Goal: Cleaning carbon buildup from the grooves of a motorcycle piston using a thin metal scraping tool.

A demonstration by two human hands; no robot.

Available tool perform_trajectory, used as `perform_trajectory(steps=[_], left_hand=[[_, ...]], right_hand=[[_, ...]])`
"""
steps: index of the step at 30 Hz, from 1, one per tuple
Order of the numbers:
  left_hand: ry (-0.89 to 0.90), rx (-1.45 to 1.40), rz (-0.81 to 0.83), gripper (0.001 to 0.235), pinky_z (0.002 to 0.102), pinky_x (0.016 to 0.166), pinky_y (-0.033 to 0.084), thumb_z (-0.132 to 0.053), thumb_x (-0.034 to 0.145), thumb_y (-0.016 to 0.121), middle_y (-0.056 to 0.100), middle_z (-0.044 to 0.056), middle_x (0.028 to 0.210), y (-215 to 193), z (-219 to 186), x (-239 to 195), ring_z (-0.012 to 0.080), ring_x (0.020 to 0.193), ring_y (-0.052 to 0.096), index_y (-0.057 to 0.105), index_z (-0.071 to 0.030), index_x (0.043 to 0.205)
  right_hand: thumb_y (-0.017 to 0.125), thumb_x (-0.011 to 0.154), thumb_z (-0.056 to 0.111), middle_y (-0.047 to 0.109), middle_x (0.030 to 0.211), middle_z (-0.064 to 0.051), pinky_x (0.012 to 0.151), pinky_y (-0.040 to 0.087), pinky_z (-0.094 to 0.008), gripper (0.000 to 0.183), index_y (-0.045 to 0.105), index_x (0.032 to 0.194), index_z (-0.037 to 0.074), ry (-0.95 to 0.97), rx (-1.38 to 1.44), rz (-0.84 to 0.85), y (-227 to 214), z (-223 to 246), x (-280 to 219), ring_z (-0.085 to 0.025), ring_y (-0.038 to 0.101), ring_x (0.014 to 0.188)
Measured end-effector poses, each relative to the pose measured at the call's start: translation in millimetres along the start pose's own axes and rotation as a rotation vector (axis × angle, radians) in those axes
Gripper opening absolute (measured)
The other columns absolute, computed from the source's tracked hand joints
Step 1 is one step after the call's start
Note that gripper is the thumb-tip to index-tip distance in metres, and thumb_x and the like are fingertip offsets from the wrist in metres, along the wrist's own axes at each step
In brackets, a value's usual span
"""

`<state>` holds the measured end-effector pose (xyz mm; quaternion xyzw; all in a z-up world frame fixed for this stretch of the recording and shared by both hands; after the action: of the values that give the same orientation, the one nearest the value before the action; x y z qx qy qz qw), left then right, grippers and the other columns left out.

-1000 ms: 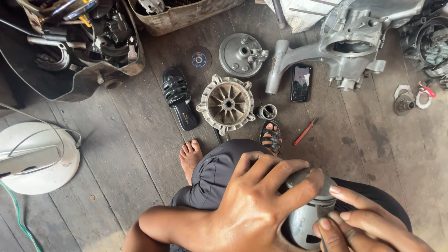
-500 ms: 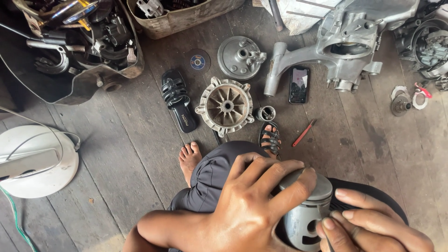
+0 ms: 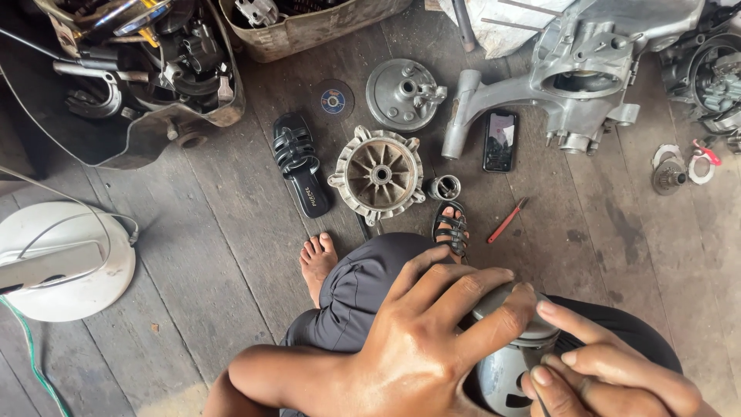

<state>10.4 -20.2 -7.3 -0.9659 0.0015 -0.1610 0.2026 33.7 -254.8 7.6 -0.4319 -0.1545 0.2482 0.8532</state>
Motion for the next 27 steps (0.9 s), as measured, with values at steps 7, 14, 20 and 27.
perform_trajectory(steps=[7,14,20,27], left_hand=[[-0.012,0.014,-0.036,0.065,0.073,0.12,0.027,-0.036,0.072,0.081,0.067,0.019,0.125,3,3,-3,0.034,0.108,0.066,0.065,-0.003,0.125],[0.0,0.0,-0.006,0.057,0.075,0.118,0.029,-0.037,0.077,0.07,0.067,0.019,0.127,-1,3,-5,0.0346,0.11,0.066,0.065,-0.003,0.122],[-0.004,0.015,0.0,0.043,0.073,0.119,0.031,-0.026,0.084,0.061,0.067,0.019,0.125,-5,-1,-6,0.0338,0.107,0.066,0.066,-0.004,0.121],[-0.027,0.019,-0.014,0.034,0.073,0.12,0.03,-0.02,0.091,0.057,0.068,0.018,0.123,-8,-3,-6,0.0317,0.107,0.067,0.066,-0.005,0.12]], right_hand=[[0.073,0.074,0.001,0.046,0.084,-0.01,0.116,0.06,-0.061,0.006,0.067,0.076,-0.001,-0.188,-0.018,-0.079,2,-3,3,-0.008,0.065,0.064],[0.073,0.086,0.006,0.036,0.117,-0.01,0.125,0.062,-0.066,0.028,0.058,0.108,0.016,-0.347,0.162,-0.173,16,-15,-8,-0.014,0.068,0.103],[0.074,0.068,0.009,0.059,0.07,-0.008,0.116,0.06,-0.063,0.022,0.059,0.056,-0.002,-0.101,0.2,-0.05,0,5,19,-0.017,0.08,0.067],[0.086,0.061,0.021,0.077,0.079,-0.001,0.083,0.067,-0.017,0.05,0.076,0.102,-0.006,0.08,-0.022,0.125,-4,-4,6,-0.004,0.081,0.058]])
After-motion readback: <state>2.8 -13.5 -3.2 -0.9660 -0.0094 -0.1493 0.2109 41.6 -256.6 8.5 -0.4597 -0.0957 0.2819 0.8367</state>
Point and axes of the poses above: each hand's wrist, its own x-axis towards the middle knuckle, its own y-axis out of the palm, z = x × y, the point moved 2 cm from there along x, towards the middle knuckle
